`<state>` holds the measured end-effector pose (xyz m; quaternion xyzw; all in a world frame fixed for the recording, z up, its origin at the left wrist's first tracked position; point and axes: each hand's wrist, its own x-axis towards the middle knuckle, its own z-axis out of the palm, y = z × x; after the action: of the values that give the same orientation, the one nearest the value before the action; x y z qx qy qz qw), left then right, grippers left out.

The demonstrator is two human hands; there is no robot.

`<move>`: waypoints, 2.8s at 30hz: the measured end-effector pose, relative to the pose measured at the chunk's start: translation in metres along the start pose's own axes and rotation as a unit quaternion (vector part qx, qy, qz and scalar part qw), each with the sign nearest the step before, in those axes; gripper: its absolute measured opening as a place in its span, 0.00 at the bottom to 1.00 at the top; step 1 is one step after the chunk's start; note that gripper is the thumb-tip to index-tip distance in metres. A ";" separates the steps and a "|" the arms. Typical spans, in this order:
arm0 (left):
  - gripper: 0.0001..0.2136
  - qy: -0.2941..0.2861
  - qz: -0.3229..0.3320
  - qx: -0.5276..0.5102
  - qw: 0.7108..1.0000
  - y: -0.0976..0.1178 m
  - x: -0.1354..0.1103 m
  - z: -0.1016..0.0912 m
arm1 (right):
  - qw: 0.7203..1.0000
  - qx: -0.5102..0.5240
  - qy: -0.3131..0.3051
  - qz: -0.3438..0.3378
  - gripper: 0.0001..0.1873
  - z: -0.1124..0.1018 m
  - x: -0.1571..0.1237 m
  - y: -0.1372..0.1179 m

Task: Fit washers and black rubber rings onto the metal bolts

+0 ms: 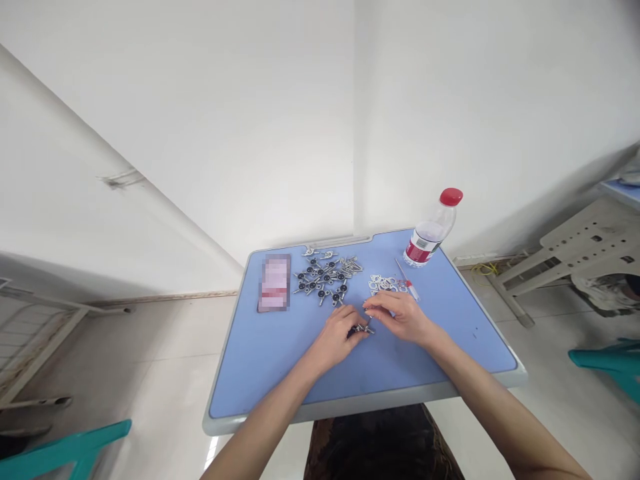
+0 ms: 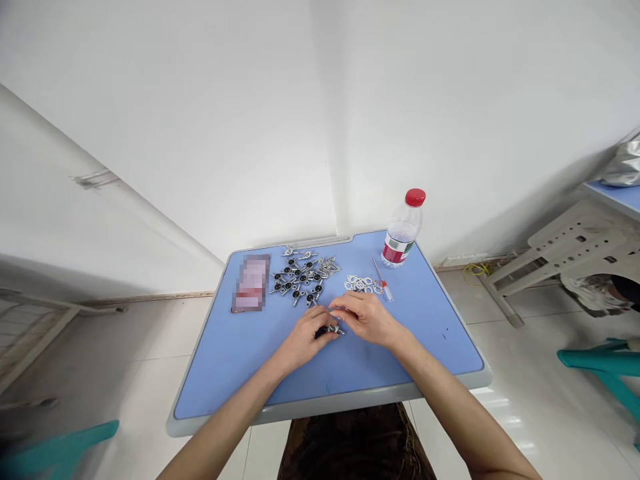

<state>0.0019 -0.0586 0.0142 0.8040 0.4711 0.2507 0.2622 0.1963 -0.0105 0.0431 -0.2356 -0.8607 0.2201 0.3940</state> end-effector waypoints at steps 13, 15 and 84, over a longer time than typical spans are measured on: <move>0.07 0.022 -0.002 -0.020 1.000 -0.003 -0.001 0.005 | 0.998 0.031 -0.063 -0.003 0.17 0.013 -0.005 -0.006; 0.05 0.018 -0.007 -0.014 1.000 -0.004 -0.001 0.005 | 0.998 0.023 -0.064 -0.010 0.15 0.012 -0.004 -0.007; 0.04 0.003 -0.023 0.019 1.000 0.001 0.000 0.003 | 0.997 0.040 0.028 0.066 0.10 0.014 0.002 -0.012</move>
<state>0.0045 -0.0592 0.0126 0.7966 0.4953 0.2384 0.2515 0.1819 -0.0214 0.0427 -0.2820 -0.8222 0.2732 0.4120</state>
